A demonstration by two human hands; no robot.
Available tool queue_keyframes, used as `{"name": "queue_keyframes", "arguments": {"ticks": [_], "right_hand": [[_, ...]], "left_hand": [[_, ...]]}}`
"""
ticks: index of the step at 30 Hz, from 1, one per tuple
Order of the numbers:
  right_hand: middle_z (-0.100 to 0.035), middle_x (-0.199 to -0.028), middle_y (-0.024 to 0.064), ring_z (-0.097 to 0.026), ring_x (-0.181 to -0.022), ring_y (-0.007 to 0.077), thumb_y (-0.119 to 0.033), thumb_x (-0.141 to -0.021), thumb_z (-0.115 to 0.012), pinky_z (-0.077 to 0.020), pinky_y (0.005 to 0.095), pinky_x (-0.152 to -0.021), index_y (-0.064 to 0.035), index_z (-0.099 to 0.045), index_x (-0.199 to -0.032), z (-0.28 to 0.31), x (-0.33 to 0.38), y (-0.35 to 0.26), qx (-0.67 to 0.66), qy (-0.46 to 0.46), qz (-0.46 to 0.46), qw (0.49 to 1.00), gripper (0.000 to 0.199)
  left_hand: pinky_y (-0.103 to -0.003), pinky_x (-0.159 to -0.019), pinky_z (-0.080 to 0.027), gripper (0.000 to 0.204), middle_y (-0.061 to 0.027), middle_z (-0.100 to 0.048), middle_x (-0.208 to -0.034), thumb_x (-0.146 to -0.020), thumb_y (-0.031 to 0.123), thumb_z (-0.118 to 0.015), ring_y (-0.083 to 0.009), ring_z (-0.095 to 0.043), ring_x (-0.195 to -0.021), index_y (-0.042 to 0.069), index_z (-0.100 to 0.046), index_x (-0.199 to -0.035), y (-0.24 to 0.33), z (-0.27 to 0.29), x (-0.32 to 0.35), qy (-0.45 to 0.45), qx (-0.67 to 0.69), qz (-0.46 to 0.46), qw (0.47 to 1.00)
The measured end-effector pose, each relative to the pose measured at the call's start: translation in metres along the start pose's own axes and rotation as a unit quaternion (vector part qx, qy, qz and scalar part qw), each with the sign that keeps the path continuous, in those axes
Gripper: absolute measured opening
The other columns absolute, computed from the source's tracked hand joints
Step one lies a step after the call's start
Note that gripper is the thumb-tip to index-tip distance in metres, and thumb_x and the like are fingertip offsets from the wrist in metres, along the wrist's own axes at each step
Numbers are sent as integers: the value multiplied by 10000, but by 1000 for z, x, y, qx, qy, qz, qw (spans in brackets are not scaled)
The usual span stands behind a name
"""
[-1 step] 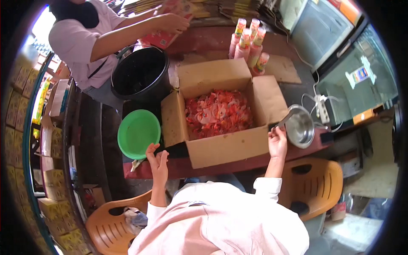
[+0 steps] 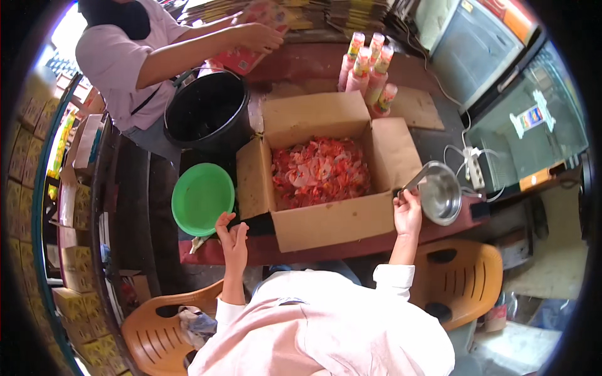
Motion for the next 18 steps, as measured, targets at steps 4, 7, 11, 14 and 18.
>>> {"name": "queue_keyframes", "arguments": {"ticks": [4, 7, 11, 14, 18], "right_hand": [[-604, -833, -1, -564, -714, 90, 31, -758, -544, -438, 224, -628, -109, -547, -956, -16, -29, -19, 48, -76, -8, 996, 243], [-601, -823, 0, -565, -711, 91, 32, -740, -569, -436, 204, -642, -104, -566, -937, -17, -40, -23, 72, -91, -27, 993, 239], [-608, -812, 21, -563, -692, 103, 24, -756, -555, -450, 236, -645, -113, -550, -946, -18, -55, -16, 97, -121, -50, 987, 234], [-604, -817, 18, -560, -693, 88, 34, -745, -577, -438, 183, -609, -91, -565, -934, -32, -55, -7, 86, -121, -73, 986, 227], [-603, -808, 20, -559, -688, 81, 22, -769, -568, -444, 189, -599, -90, -563, -906, -53, -49, 10, 60, -147, -81, 984, 178]], "left_hand": [[-191, -646, -390, 485, -82, -358, -1180, -831, 37, -520, -95, -480, -799, 43, -259, -1240, -10, -48, 2, 38, 20, 10, 999], [-214, -700, -413, 498, -75, -342, -1194, -819, -1, -510, -99, -478, -821, 43, -244, -1238, -11, -84, 8, 29, 34, -5, 999], [-220, -718, -417, 490, -74, -333, -1201, -822, 20, -519, -120, -458, -872, 55, -244, -1225, 4, -99, 12, 5, 25, -16, 1000], [-232, -723, -420, 485, -73, -329, -1209, -828, 46, -526, -131, -455, -883, 55, -246, -1223, -1, -85, 7, 40, -13, -22, 999], [-231, -712, -407, 494, -76, -332, -1212, -830, 88, -545, -141, -441, -883, 64, -256, -1230, 7, -65, -2, 46, -46, -36, 997]]}}
Point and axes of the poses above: each hand's wrist, its own x-axis away from the middle knuckle, its own z-axis out of the back of the hand, y = z × x, the point moved 1 cm from there along -x, towards the middle knuckle
